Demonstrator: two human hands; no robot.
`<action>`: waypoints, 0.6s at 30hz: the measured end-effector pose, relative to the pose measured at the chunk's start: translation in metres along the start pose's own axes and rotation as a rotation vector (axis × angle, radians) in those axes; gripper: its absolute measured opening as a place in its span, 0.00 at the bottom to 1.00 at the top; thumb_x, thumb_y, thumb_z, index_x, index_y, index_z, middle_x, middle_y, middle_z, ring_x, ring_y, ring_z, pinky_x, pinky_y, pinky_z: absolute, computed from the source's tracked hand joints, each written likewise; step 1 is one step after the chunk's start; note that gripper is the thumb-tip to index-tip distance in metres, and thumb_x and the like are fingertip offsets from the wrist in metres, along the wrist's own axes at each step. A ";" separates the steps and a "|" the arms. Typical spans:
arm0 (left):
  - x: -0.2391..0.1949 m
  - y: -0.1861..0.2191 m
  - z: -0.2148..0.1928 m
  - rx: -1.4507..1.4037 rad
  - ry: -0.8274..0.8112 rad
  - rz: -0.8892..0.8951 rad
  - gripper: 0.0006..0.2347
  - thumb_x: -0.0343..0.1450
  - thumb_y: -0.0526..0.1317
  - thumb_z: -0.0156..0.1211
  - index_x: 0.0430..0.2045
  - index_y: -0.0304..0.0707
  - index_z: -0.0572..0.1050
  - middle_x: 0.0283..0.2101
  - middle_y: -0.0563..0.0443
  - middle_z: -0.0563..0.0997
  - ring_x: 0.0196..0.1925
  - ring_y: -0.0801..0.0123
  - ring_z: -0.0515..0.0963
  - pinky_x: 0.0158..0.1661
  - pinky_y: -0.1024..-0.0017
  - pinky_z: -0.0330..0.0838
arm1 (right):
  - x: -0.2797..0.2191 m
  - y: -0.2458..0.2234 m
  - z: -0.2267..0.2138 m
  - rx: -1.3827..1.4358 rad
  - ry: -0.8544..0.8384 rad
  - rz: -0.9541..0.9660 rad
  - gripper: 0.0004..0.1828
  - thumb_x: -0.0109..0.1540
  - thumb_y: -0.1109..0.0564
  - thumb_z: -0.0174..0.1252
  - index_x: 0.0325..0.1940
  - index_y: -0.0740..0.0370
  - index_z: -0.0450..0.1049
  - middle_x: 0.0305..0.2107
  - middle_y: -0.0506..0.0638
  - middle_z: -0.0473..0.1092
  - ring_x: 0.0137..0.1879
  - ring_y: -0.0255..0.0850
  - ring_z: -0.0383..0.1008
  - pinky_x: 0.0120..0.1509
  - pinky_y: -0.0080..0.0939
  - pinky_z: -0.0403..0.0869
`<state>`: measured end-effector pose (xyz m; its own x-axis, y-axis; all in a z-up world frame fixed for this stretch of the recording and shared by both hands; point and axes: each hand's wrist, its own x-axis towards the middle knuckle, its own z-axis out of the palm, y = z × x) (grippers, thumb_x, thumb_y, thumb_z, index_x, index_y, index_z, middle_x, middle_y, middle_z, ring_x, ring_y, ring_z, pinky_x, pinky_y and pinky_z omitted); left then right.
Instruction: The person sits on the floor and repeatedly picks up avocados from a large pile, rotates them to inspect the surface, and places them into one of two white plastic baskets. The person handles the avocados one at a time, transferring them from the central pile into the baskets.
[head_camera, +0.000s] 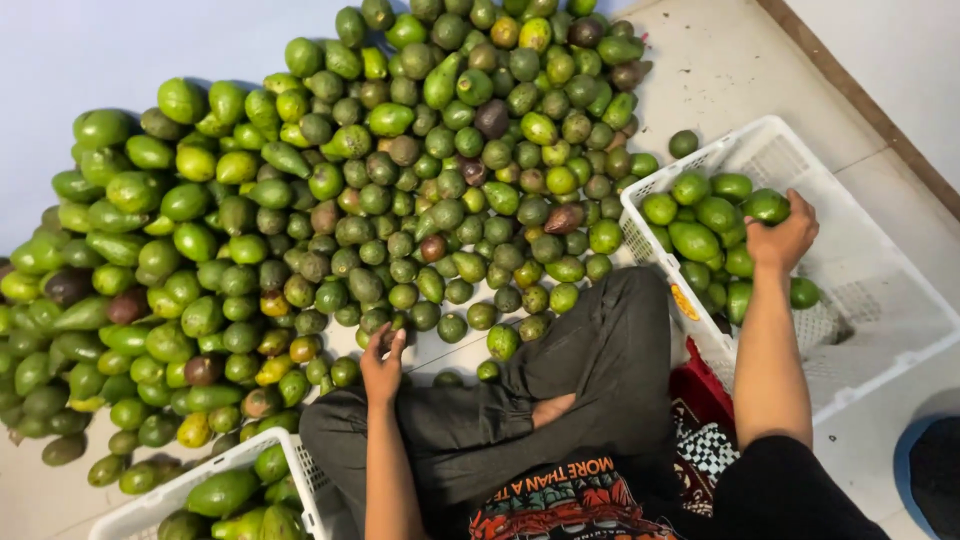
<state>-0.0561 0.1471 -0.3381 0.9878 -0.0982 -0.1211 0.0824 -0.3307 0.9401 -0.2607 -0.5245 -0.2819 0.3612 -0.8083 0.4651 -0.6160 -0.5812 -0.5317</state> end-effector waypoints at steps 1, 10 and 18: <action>-0.001 0.001 0.000 0.002 0.007 -0.006 0.22 0.70 0.50 0.64 0.55 0.35 0.77 0.45 0.46 0.85 0.49 0.66 0.82 0.50 0.67 0.75 | -0.001 0.000 0.003 0.002 -0.008 -0.003 0.38 0.53 0.61 0.78 0.65 0.70 0.73 0.57 0.64 0.70 0.60 0.64 0.65 0.61 0.60 0.68; 0.006 -0.026 0.008 0.005 0.053 0.076 0.19 0.70 0.47 0.66 0.52 0.36 0.78 0.40 0.48 0.85 0.41 0.73 0.82 0.46 0.73 0.77 | -0.044 -0.088 0.000 0.128 0.141 -0.441 0.25 0.54 0.67 0.72 0.56 0.73 0.80 0.51 0.66 0.72 0.57 0.65 0.70 0.62 0.62 0.67; 0.010 -0.023 0.010 0.201 0.033 -0.013 0.08 0.72 0.44 0.68 0.39 0.43 0.83 0.34 0.46 0.86 0.40 0.56 0.87 0.36 0.63 0.82 | -0.144 -0.195 0.021 0.539 -0.176 -0.560 0.17 0.57 0.70 0.69 0.49 0.62 0.82 0.42 0.60 0.77 0.53 0.60 0.77 0.63 0.56 0.72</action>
<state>-0.0494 0.1440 -0.3644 0.9910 -0.0629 -0.1186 0.0699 -0.5128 0.8557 -0.1777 -0.2968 -0.2598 0.6499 -0.3594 0.6697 0.0969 -0.8348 -0.5420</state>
